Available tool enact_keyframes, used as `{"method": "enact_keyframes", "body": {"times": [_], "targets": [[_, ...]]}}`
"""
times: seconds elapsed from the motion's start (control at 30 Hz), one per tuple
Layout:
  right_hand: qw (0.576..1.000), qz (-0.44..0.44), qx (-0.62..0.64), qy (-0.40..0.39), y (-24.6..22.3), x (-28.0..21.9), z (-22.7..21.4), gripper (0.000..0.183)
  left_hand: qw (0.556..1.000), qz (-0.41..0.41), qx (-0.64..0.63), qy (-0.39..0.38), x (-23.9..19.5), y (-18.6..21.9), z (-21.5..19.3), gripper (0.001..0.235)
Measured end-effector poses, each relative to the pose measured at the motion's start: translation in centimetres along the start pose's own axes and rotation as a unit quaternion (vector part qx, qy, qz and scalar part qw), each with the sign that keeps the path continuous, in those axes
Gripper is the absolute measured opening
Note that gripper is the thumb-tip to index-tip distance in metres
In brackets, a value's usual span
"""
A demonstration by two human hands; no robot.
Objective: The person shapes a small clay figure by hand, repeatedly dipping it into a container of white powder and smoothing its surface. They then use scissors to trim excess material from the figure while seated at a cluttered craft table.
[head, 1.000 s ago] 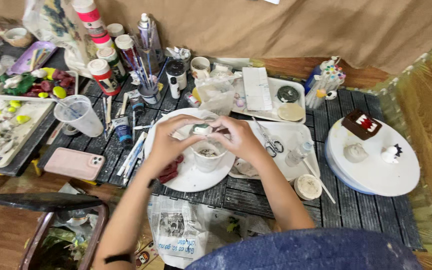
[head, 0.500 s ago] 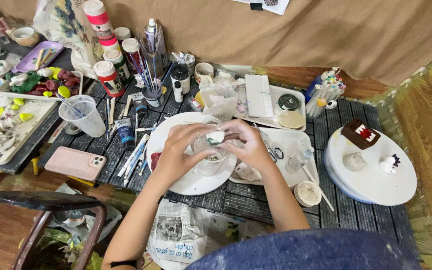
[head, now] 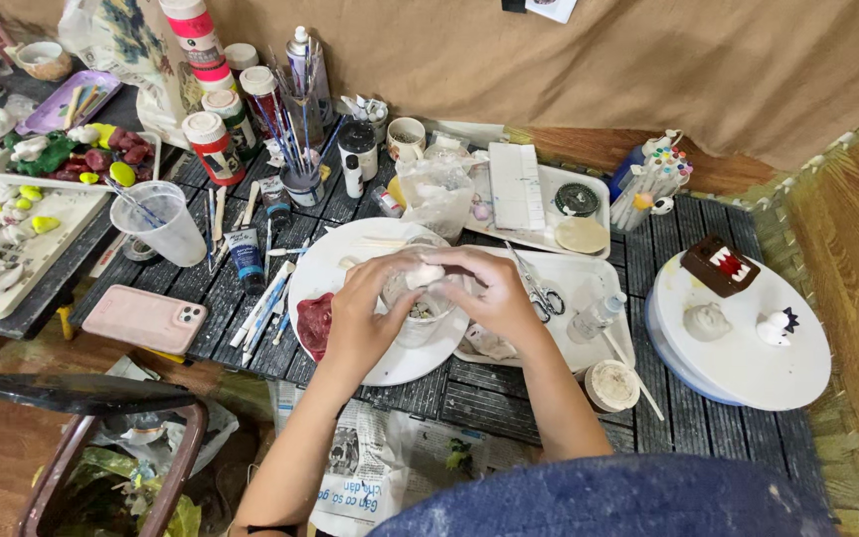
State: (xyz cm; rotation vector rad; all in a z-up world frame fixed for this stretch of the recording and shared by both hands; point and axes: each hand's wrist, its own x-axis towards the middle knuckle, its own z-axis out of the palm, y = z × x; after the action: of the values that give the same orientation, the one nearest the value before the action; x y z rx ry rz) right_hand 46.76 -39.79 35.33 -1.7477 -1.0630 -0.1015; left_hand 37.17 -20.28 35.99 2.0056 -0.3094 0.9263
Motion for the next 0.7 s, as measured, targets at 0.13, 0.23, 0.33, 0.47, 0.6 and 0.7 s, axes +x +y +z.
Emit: {"method": "enact_keyframes", "body": {"times": [0.13, 0.23, 0.33, 0.47, 0.6, 0.7], "targets": [[0.998, -0.023, -0.048, 0.033, 0.1, 0.3, 0.4, 0.028, 0.999, 0.033, -0.005, -0.013, 0.3, -0.3, -0.6, 0.039], [0.997, -0.003, -0.059, 0.053, 0.1, 0.2, 0.9, 0.026, 0.999, 0.027, 0.011, -0.026, 0.2, -0.5, -0.7, 0.041], [0.995, 0.004, -0.069, 0.066, -0.2, 0.2, 1.7, 0.025, 1.0, 0.012, 0.023, -0.002, 0.0, -0.6, -0.4, 0.031], [0.991, 0.011, -0.091, 0.094, -1.1, 0.4, 2.7, 0.025, 1.0, -0.01, 0.011, 0.024, -0.4, -0.7, 0.0, 0.026], [0.99, 0.035, -0.096, 0.101, -1.7, 0.5, 3.0, 0.023, 0.998, -0.033, 0.014, 0.049, -0.7, -0.4, 0.5, 0.022], [0.988, 0.028, -0.109, 0.109, -2.0, 0.7, 2.8, 0.023, 0.996, -0.04, 0.024, 0.07, -0.7, 0.0, 1.1, 0.021]]}}
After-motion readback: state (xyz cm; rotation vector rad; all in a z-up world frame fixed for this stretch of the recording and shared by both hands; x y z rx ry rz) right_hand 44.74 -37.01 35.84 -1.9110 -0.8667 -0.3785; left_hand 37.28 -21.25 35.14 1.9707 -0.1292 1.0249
